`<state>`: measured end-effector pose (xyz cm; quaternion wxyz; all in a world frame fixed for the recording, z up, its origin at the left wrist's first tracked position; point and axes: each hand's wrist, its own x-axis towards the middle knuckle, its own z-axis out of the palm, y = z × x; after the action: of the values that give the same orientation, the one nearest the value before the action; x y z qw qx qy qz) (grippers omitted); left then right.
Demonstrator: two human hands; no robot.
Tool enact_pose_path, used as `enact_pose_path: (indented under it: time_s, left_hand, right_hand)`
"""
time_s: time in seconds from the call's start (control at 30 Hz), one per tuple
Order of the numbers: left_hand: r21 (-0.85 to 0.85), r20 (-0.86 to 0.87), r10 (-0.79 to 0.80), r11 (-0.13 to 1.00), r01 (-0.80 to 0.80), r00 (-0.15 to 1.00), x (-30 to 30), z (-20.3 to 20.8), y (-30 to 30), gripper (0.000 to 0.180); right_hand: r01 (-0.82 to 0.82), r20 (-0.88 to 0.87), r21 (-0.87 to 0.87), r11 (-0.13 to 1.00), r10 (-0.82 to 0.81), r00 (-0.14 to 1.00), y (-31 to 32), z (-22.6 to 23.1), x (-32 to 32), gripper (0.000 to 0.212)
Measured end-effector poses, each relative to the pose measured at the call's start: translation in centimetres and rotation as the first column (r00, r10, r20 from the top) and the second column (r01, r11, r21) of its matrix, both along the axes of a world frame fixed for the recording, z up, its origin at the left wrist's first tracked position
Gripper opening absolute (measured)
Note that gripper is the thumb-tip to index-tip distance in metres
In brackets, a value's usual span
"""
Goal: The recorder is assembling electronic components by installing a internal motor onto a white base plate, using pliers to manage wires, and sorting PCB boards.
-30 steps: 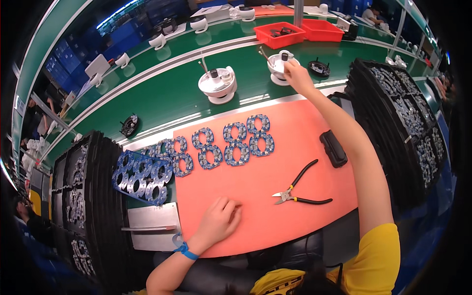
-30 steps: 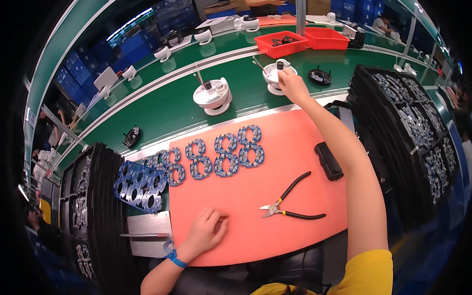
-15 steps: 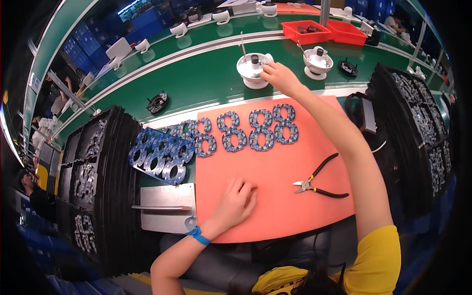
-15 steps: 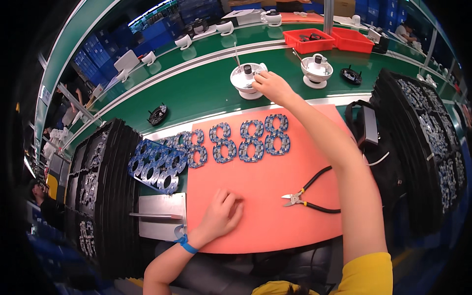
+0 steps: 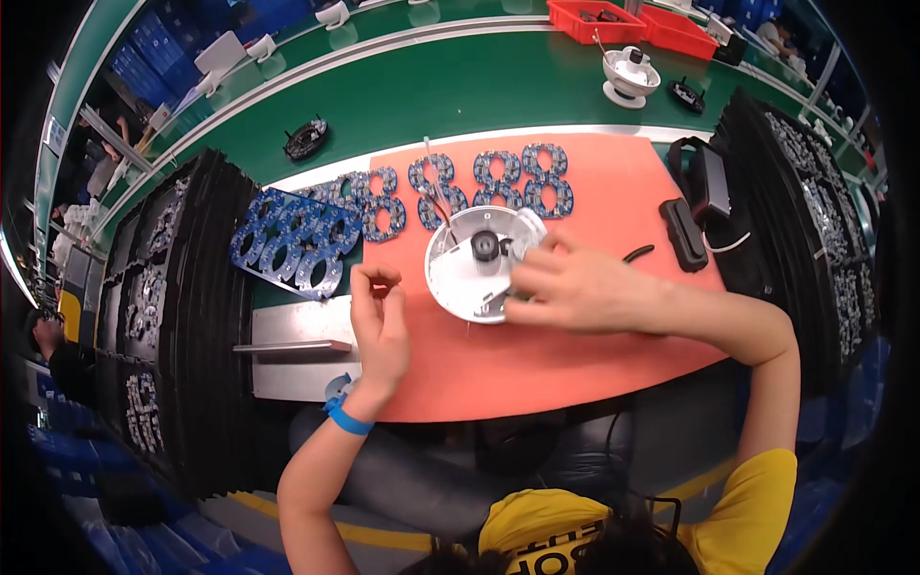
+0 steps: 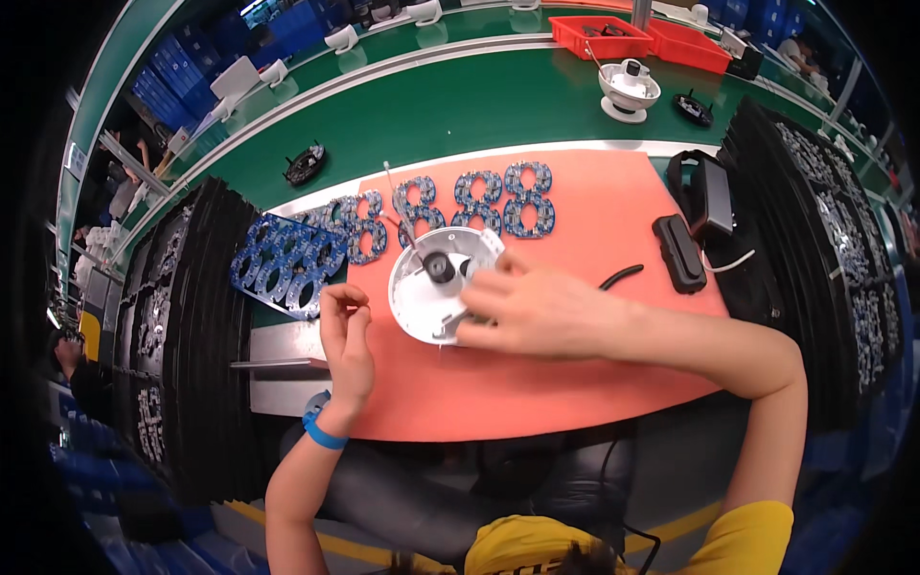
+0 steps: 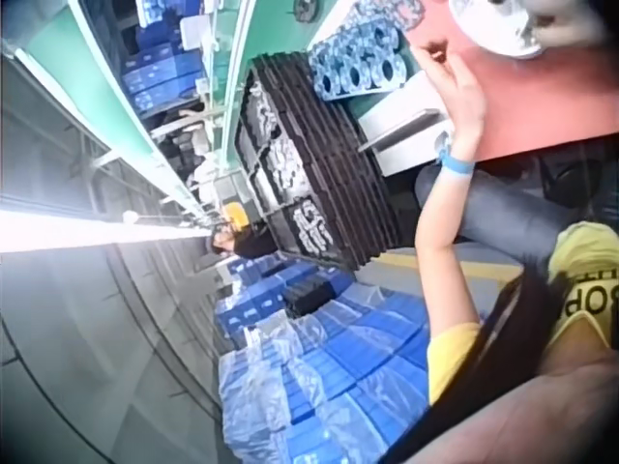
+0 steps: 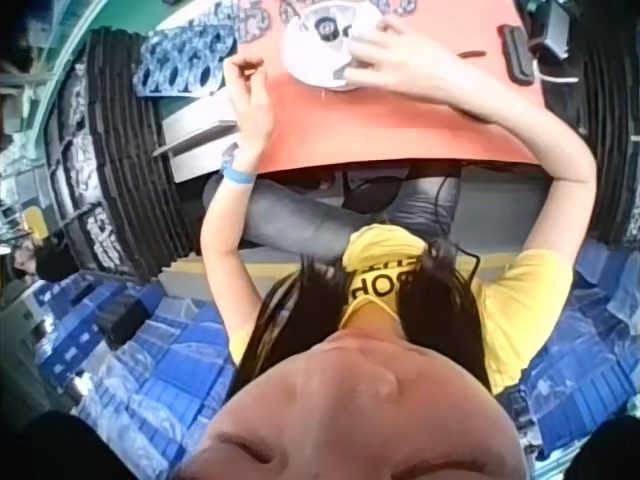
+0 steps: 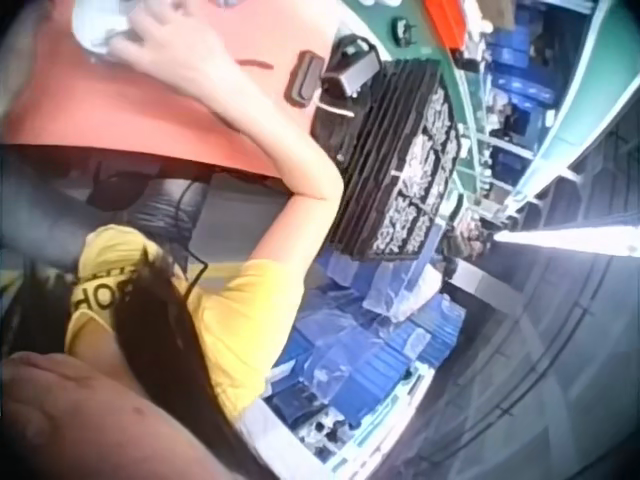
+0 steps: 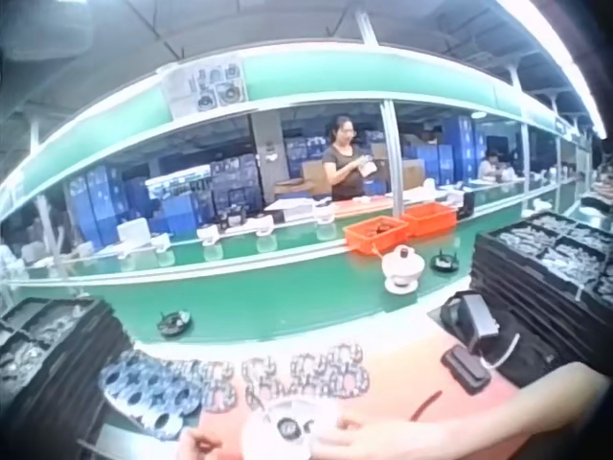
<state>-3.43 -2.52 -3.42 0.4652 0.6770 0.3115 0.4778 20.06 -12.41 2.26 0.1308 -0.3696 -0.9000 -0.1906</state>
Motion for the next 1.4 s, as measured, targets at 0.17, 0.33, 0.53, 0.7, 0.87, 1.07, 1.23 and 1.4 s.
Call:
enact_pose_path:
  time_s: [0.17,0.33,0.53,0.7,0.87,1.07,1.23,1.4]
  left_hand:
    - [0.081,-0.061,-0.013,0.997,0.018,0.998,-0.1,1.1,-0.5,0.014]
    - [0.375,-0.356,0.022,0.919,0.122,0.934,-0.1,2.8,-0.4,0.027]
    - [0.438,-0.42,0.059,0.887,0.146,0.905,1.4,4.8,-0.1,0.028]
    - [0.521,-0.441,0.102,0.838,0.162,0.892,1.3,5.1,0.9,0.02]
    - [0.351,-0.371,0.076,0.934,0.064,0.925,1.1,5.2,1.5,0.013]
    - [0.307,-0.26,0.046,0.951,0.037,0.964,1.5,5.0,2.1,0.014]
    - [0.305,-0.17,0.053,0.952,0.001,0.984,1.8,4.7,2.1,0.011]
    - [0.277,-0.141,0.02,0.961,0.02,0.99,1.8,4.8,2.0,0.01]
  right_hand:
    - [0.019,-0.415,-0.126,0.992,-0.071,0.907,-3.2,0.0,2.3,0.054]
    - [0.419,0.01,-0.474,0.774,-0.471,0.882,-7.6,0.5,7.5,0.097]
    - [0.419,-0.035,-0.682,0.599,-0.599,0.8,-8.5,0.5,9.0,0.065]
    - [0.392,-0.342,-0.519,0.76,-0.604,0.72,-6.9,2.6,11.3,0.052]
    - [0.249,-0.463,-0.284,0.926,-0.36,0.81,-0.7,4.4,9.1,0.06]
    - [0.164,-0.295,-0.146,0.976,-0.201,0.934,3.9,4.2,5.6,0.063]
    - [0.139,-0.216,-0.119,0.983,-0.162,0.963,5.0,4.2,5.5,0.067]
    - [0.107,-0.224,-0.14,0.984,-0.137,0.965,5.2,4.7,5.3,0.066]
